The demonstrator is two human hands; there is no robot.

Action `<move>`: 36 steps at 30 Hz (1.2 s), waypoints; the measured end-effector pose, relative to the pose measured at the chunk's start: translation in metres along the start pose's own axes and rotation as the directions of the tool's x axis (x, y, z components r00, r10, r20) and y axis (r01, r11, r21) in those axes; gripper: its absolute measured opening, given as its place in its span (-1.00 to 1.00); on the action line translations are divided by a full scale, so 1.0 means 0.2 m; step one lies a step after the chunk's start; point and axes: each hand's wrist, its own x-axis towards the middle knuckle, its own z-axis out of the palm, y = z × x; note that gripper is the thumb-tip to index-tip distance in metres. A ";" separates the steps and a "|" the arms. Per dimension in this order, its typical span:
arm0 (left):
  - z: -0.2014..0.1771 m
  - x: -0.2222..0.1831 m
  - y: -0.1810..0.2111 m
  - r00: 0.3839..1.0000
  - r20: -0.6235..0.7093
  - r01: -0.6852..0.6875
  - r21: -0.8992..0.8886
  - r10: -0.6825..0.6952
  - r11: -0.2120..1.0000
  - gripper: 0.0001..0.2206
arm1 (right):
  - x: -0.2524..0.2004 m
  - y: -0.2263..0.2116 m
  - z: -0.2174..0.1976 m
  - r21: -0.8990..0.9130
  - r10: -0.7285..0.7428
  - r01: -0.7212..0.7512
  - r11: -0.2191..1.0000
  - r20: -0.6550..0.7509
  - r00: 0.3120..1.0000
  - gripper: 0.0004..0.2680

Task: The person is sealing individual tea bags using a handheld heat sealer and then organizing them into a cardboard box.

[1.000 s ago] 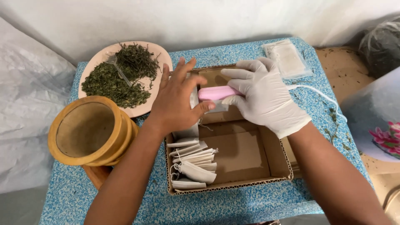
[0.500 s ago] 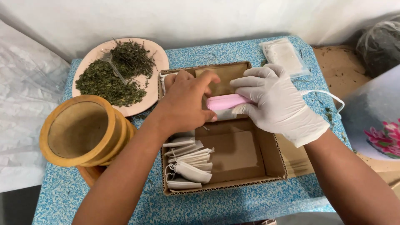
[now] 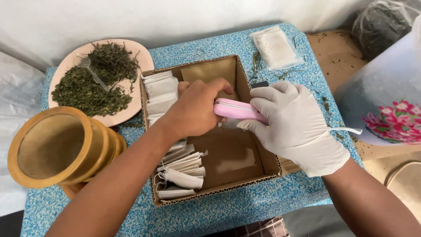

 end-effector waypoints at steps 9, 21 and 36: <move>0.02 0.10 0.02 0.995 0.101 -0.019 0.053 0.013 0.998 -0.31 | 0.01 -0.01 -0.14 0.158 0.439 -0.478 0.864 0.228 0.869 -0.75; 0.10 0.15 0.00 0.999 0.034 -0.001 -0.059 0.003 0.998 -0.49 | 0.01 0.04 -0.12 0.171 0.437 -0.468 0.867 0.190 0.879 -0.68; 0.01 0.20 0.01 0.973 0.097 -0.214 0.036 0.210 0.976 -0.67 | 0.03 0.04 -0.18 0.222 0.497 -0.536 0.815 0.208 0.842 -0.67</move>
